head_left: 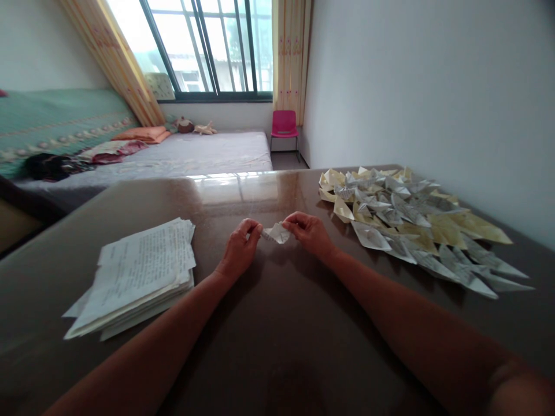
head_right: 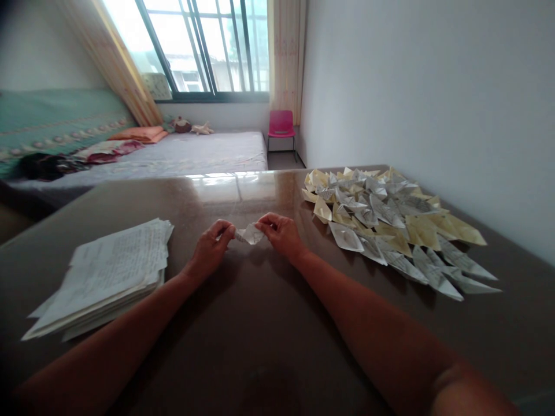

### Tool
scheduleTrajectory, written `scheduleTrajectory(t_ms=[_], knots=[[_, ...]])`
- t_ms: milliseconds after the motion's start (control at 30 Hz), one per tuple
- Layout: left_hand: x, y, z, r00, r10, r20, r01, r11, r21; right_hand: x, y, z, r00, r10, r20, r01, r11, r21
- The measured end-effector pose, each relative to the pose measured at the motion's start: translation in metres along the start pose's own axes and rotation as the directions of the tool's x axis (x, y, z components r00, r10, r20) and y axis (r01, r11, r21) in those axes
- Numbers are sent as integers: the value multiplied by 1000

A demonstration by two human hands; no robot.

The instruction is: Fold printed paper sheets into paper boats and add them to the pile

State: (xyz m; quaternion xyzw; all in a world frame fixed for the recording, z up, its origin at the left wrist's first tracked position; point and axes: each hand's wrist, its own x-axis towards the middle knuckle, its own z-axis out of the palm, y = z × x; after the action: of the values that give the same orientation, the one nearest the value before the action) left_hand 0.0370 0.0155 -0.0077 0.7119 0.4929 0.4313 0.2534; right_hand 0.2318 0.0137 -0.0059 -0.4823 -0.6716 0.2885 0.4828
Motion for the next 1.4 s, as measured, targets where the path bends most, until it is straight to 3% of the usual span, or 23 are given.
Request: scheduleTrajectory(t_ms=[167,333,633,833,1033,1133,1267,1400], knots=[[-4,1,5,991,41,126,-24,991,-132,-3,-4,1,996,-62,68,67,994,-84],[-3,-3,6,991,17,131,-5,996,-91,-2,0,2,1000,-20,15,21,999,-27],[-1,-9,8,985,3,174,39,971,-236,2,2,0,997,60,-48,-54,992,112],[6,-21,5,995,-49,82,63,983,-175,4,10,-1,996,75,-48,-62,972,227],[5,-13,1,999,-38,9,39,989,-141,4,10,3,981,168,-98,-127,934,335],[4,-7,-1,999,-14,-29,11,995,-98,3,5,1,971,239,-25,-204,874,442],[1,-3,-1,998,26,-52,-27,999,-23,1,1,-2,950,259,177,-313,759,571],[-1,-3,2,996,77,-35,-75,996,40,0,4,2,939,279,201,-343,798,496]])
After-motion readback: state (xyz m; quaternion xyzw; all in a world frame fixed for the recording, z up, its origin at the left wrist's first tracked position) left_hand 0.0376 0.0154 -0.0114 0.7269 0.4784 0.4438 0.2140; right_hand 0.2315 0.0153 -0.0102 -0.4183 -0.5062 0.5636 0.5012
